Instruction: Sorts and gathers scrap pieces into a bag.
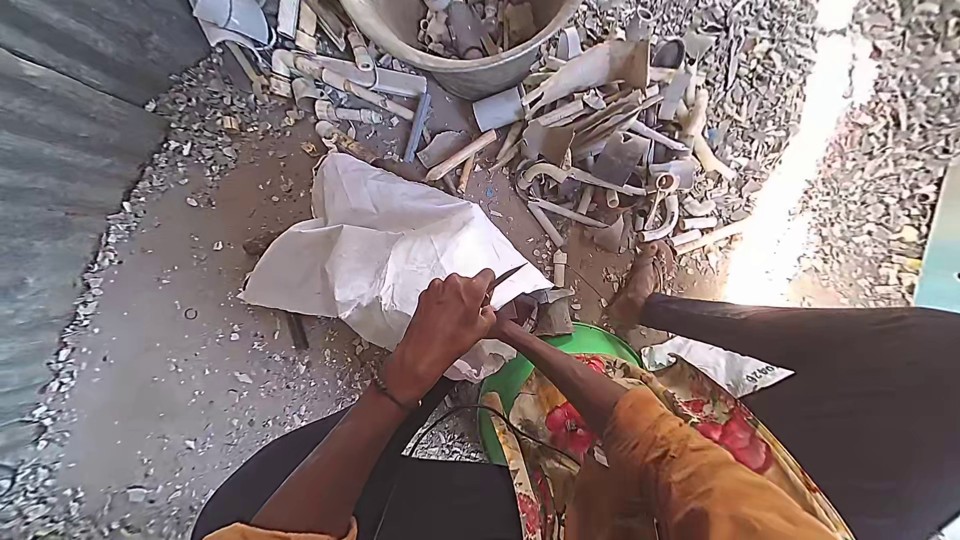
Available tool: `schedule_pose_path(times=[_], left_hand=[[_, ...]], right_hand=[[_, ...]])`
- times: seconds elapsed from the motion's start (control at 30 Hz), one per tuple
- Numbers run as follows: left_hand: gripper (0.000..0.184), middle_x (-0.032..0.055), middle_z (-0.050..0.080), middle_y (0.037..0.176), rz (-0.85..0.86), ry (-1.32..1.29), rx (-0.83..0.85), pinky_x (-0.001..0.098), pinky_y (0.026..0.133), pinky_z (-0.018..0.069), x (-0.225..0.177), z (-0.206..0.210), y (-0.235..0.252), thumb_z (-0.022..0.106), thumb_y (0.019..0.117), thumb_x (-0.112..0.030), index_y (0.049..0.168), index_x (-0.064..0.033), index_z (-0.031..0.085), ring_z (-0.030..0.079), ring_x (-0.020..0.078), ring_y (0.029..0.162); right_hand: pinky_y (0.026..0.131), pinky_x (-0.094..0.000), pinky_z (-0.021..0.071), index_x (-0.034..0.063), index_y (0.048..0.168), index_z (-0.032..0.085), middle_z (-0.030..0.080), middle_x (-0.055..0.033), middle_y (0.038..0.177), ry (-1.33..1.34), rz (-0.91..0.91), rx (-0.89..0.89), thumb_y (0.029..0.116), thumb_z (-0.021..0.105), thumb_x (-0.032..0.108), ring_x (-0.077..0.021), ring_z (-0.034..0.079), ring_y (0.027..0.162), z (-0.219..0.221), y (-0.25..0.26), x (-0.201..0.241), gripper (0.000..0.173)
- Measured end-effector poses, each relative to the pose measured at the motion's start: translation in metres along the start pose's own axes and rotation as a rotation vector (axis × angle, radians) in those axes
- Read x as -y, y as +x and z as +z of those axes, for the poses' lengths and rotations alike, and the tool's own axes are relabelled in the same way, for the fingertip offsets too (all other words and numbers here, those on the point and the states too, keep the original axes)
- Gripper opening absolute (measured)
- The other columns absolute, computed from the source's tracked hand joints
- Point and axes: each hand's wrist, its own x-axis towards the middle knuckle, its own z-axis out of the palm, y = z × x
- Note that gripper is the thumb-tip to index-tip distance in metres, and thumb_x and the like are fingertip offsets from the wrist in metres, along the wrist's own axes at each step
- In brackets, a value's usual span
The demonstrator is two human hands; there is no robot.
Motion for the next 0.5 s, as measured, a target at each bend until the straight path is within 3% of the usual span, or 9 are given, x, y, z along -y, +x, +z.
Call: schedule_pose_path(times=[0.07,0.13,0.17,0.23,0.3,0.37,0.4,0.47,0.5], left_hand=[[0.019,0.0184,0.068,0.083,0.008,0.003,0.009,0.0567,0.071,0.0500,-0.001,-0.001,0.002,0.066,0.0927,-0.018,0.104,-0.0028,0.068,0.068,0.0402,0.083],[0.018,0.0184,0.067,0.080,0.014,0.020,-0.003,0.0556,0.068,0.0492,-0.003,0.000,0.001,0.065,0.0922,-0.017,0.103,-0.0027,0.067,0.068,0.0404,0.080],[0.016,0.0187,0.067,0.079,0.018,0.032,-0.008,0.0554,0.066,0.0492,-0.003,0.000,0.000,0.065,0.0924,-0.016,0.101,-0.0024,0.067,0.068,0.0408,0.079],[0.014,0.0185,0.066,0.076,0.028,0.065,-0.010,0.0546,0.063,0.0495,-0.007,-0.003,-0.001,0.066,0.0926,-0.015,0.098,-0.0024,0.067,0.068,0.0410,0.076],[0.013,0.0168,0.064,0.073,0.039,0.084,-0.023,0.0528,0.060,0.0490,-0.010,-0.005,0.002,0.067,0.0915,-0.015,0.095,-0.0032,0.067,0.067,0.0394,0.072],[0.013,0.0169,0.064,0.071,0.048,0.082,-0.038,0.0534,0.058,0.0488,-0.014,-0.008,0.007,0.070,0.0901,-0.014,0.095,-0.0026,0.067,0.067,0.0396,0.069],[0.013,0.0163,0.064,0.071,0.046,0.090,-0.036,0.0529,0.058,0.0484,-0.016,-0.009,0.011,0.070,0.0898,-0.015,0.095,-0.0032,0.067,0.067,0.0391,0.069],[0.013,0.0165,0.064,0.071,0.032,0.099,-0.017,0.0527,0.058,0.0485,-0.021,-0.010,0.017,0.070,0.0889,-0.014,0.094,-0.0029,0.067,0.067,0.0391,0.069],[0.013,0.0166,0.064,0.072,0.018,0.108,0.012,0.0528,0.059,0.0491,-0.022,-0.010,0.021,0.069,0.0890,-0.014,0.095,-0.0031,0.067,0.067,0.0391,0.070]], right_hand=[[0.108,-0.0550,0.0407,-0.0061,0.132,0.060,0.061,-0.0270,0.134,-0.155,-0.057,0.024,0.1027,0.056,0.023,-0.0378,0.056,0.128,-0.005,0.000,-0.028,0.042],[0.101,-0.0632,0.0452,-0.0058,0.129,0.061,0.064,-0.0301,0.125,-0.312,-0.097,0.141,0.1046,0.053,0.021,-0.0456,0.060,0.121,-0.027,-0.014,-0.059,0.038],[0.095,-0.0628,0.0474,-0.0069,0.125,0.064,0.067,-0.0298,0.116,-0.290,-0.129,0.227,0.1051,0.054,0.018,-0.0451,0.064,0.111,-0.046,-0.025,-0.076,0.033],[0.087,-0.0505,0.0545,-0.0073,0.124,0.065,0.070,-0.0226,0.110,-0.075,-0.038,0.334,0.1069,0.050,0.013,-0.0310,0.069,0.096,-0.103,-0.048,-0.114,0.030],[0.081,-0.0417,0.0590,-0.0064,0.119,0.065,0.072,-0.0163,0.103,0.152,0.150,0.048,0.1080,0.046,0.014,-0.0215,0.070,0.087,-0.171,-0.066,-0.153,0.030],[0.079,-0.0408,0.0564,-0.0117,0.117,0.062,0.069,-0.0222,0.103,0.345,0.149,-0.568,0.1059,0.051,0.013,-0.0231,0.067,0.086,-0.225,-0.061,-0.173,0.029],[0.078,-0.0400,0.0576,-0.0117,0.123,0.058,0.067,-0.0244,0.110,0.443,0.141,-0.795,0.1056,0.050,0.014,-0.0248,0.067,0.090,-0.249,-0.051,-0.174,0.032],[0.101,-0.0454,0.0485,0.0001,0.146,0.048,0.053,-0.0206,0.143,0.755,0.311,-0.859,0.1088,0.050,0.020,-0.0296,0.057,0.122,-0.301,-0.035,-0.146,0.042],[0.107,-0.0487,0.0454,0.0049,0.149,0.047,0.049,-0.0175,0.150,0.872,0.306,-0.887,0.1069,0.055,0.024,-0.0302,0.052,0.133,-0.316,-0.019,-0.151,0.047]])
